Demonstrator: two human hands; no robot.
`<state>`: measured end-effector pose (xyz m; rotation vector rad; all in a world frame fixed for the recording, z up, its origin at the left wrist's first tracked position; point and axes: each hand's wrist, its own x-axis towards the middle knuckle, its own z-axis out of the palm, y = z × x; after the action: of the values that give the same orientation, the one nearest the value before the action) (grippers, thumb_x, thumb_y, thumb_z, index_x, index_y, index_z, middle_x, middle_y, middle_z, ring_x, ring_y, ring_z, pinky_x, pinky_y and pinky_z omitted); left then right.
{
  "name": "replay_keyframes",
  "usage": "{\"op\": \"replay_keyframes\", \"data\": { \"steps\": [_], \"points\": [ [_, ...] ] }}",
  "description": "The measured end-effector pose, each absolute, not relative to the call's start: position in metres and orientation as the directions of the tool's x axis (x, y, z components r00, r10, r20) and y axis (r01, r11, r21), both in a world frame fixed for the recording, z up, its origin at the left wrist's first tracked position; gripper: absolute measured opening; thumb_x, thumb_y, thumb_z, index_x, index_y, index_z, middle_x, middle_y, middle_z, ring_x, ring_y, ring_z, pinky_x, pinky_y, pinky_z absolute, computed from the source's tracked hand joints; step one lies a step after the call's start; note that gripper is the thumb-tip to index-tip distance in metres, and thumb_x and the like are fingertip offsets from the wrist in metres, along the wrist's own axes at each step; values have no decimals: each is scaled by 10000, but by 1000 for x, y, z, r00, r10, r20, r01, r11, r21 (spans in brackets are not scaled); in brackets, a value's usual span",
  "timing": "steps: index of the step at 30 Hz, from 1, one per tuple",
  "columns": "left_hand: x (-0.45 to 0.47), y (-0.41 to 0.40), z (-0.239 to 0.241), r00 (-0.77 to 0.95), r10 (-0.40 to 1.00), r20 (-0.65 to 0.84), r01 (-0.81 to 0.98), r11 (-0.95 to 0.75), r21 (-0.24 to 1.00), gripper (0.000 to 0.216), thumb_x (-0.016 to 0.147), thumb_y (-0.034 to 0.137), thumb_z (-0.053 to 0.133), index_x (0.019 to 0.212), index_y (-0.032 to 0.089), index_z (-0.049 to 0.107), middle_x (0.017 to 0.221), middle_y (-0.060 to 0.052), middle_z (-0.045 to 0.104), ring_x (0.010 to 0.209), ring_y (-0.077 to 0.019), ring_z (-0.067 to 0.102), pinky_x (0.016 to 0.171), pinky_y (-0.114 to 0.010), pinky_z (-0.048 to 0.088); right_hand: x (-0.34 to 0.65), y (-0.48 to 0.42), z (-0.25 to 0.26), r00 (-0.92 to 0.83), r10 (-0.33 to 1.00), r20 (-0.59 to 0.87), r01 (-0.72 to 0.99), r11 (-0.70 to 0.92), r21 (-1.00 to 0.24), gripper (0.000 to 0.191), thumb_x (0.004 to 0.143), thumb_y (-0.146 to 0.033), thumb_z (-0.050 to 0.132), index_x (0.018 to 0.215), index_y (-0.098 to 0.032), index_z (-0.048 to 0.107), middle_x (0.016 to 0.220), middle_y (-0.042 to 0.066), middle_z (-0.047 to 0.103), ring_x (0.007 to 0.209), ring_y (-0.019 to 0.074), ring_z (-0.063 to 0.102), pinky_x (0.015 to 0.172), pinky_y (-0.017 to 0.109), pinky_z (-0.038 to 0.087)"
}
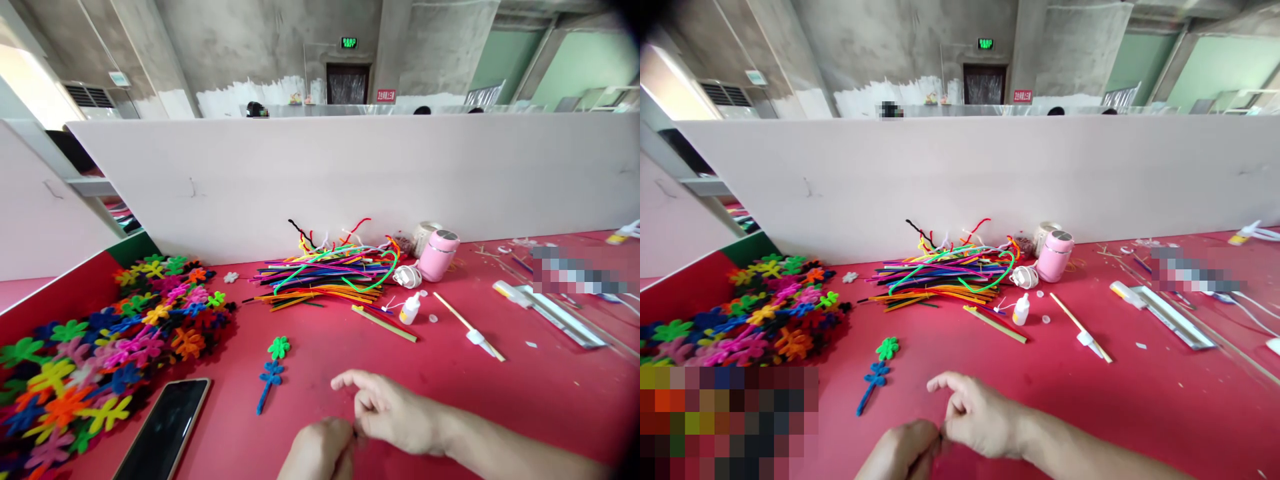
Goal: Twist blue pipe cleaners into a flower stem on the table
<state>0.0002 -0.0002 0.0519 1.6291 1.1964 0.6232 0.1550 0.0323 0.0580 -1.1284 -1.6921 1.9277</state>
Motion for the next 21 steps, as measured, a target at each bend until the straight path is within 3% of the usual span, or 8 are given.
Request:
{"op": "replay_keyframes", "data": {
  "steps": [5, 10, 17, 21],
  "points": [
    [8, 3, 63, 277, 890, -362, 212, 311, 927, 223, 749, 281, 391, 615, 155, 517, 408, 47, 410, 353, -84, 325, 385, -202, 228, 161, 40, 68, -453, 877, -161, 203, -74, -976, 364, 822, -229, 427, 1176, -154, 395, 668, -27, 492, 572, 87, 419, 561, 228, 346],
    [16, -3, 63, 223, 892, -393, 26, 398, 917, 251, 737, 357, 438, 630, 143, 516, 425, 47, 434, 347, -66, 328, 383, -195, 231, 162, 26, 59, -396, 918, -28, 112, 18, -994, 365, 805, -278, 477, 1146, -174, 399, 714, -22, 500, 642, 108, 479, 620, 252, 388],
    [18, -15, 68, 331, 855, -399, -4, 424, 905, 285, 728, 392, 481, 639, 129, 541, 417, 48, 440, 350, -55, 324, 392, -197, 238, 161, 18, 60, -454, 888, -80, -205, -191, -960, 452, 750, -211, 554, 1157, -155, 363, 655, -47, 486, 571, 78, 447, 576, 230, 350],
    [22, -16, 62, 331, 867, -371, -85, 419, 904, 277, 731, 380, 498, 633, 125, 549, 422, 42, 450, 360, -55, 327, 400, -202, 227, 165, 20, 60, -500, 859, -108, -253, -264, -931, 457, 724, -167, 572, 1141, -147, 385, 638, -53, 494, 555, 66, 431, 562, 214, 324]
  ]
}}
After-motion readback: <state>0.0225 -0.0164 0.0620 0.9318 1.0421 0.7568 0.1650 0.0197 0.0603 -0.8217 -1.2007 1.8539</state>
